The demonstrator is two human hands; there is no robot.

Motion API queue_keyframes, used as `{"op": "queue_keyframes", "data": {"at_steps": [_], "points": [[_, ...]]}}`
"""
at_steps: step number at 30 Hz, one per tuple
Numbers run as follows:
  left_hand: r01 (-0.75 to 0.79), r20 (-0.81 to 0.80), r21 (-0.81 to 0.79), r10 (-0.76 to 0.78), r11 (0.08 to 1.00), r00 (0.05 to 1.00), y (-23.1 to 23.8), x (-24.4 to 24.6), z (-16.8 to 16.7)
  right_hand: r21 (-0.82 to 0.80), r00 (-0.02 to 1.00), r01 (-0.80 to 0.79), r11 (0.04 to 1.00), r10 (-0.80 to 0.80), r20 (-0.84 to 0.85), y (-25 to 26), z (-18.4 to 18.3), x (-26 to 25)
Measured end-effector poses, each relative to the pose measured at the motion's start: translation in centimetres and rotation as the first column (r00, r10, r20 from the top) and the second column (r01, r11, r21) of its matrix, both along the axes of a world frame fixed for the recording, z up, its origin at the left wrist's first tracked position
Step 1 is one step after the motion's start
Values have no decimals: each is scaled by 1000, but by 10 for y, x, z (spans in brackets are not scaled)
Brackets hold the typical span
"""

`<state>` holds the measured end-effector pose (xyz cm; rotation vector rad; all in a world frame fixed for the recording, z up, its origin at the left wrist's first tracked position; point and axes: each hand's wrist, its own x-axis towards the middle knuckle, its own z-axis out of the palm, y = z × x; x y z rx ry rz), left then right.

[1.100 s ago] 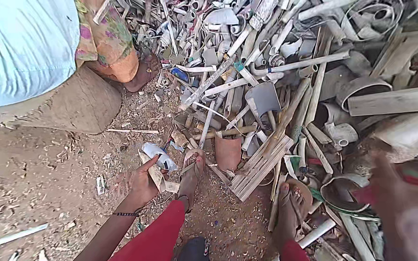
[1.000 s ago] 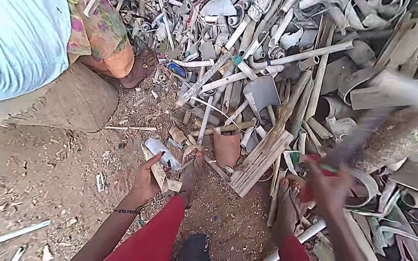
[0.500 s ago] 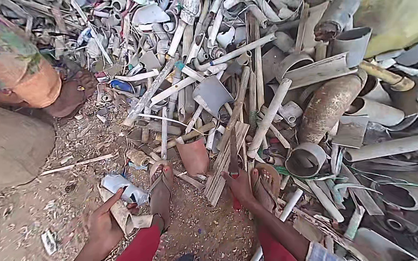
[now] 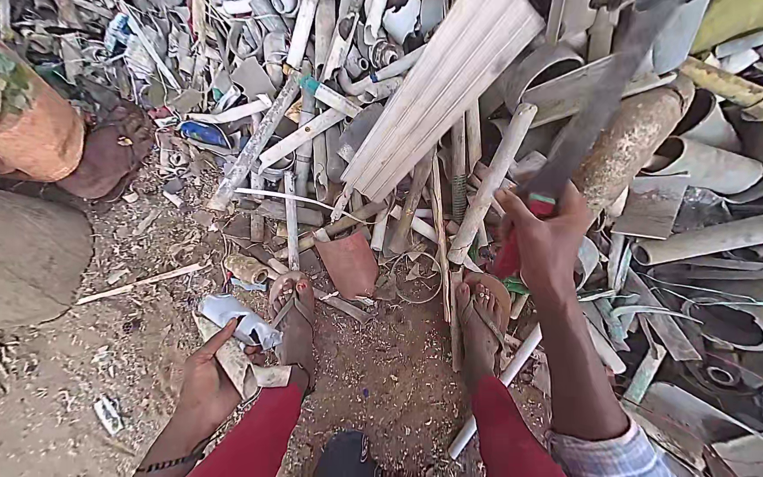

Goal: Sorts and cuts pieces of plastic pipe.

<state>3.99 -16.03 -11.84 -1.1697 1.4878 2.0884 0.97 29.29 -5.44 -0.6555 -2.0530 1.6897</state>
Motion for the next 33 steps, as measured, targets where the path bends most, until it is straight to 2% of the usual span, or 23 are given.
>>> {"op": "queue_keyframes", "data": {"at_steps": [2, 5, 7, 8, 10, 11, 12, 14, 15, 16, 19, 21, 25, 30, 33], "points": [[4, 5, 6, -4, 1000, 1000, 4, 0, 1, 1, 984, 93, 996, -92, 151, 9, -22, 26], [5, 12, 3, -5, 1000, 1000, 2, 0, 2, 88, 920, 37, 995, -69, 386, 6, -60, 82], [-1, 6, 11, 1, 1000, 1000, -3, -1, 0, 129, 885, -82, 988, 13, 466, -10, -83, 117], [-1, 1, 5, 1, 1000, 1000, -5, -3, 0, 177, 871, -190, 966, 83, 484, -19, -90, 128], [11, 3, -8, -11, 1000, 1000, -2, -6, 2, 348, 819, -427, 835, 195, 539, -32, -98, 132], [18, 8, -17, -18, 1000, 1000, 0, -5, 2, 393, 762, -528, 752, 216, 611, -37, -98, 127], [20, 12, -23, -20, 1000, 1000, 3, -4, 3, 365, 660, -622, 693, 213, 720, -41, -93, 116], [20, 25, -19, -20, 1000, 1000, 7, 1, 4, 175, 359, -744, 645, 164, 919, -49, -77, 84], [12, 28, -15, -12, 1000, 1000, 9, 4, 3, 133, 271, -767, 628, 129, 954, -53, -69, 70], [2, 33, -9, -2, 1000, 999, 9, 6, 0, 113, 227, -780, 616, 110, 968, -56, -60, 59], [-16, 34, 93, 13, 996, 999, 0, 14, -14, 93, 218, -799, 594, 142, 965, -55, -53, 51], [-22, 31, 131, 18, 991, 999, -2, 17, -17, 142, 275, -792, 593, 140, 951, -57, -66, 62], [-5, 18, 54, 4, 999, 1000, 15, 12, 4, 224, 341, -766, 603, 84, 936, -67, -72, 80], [82, 3, 61, -82, 995, 997, 25, 5, 16, 194, 372, -709, 679, 126, 920, -61, -55, 71], [120, 39, 44, -122, 992, 992, 32, 5, 20, 180, 325, -734, 655, 106, 940, -61, -56, 60]]}}
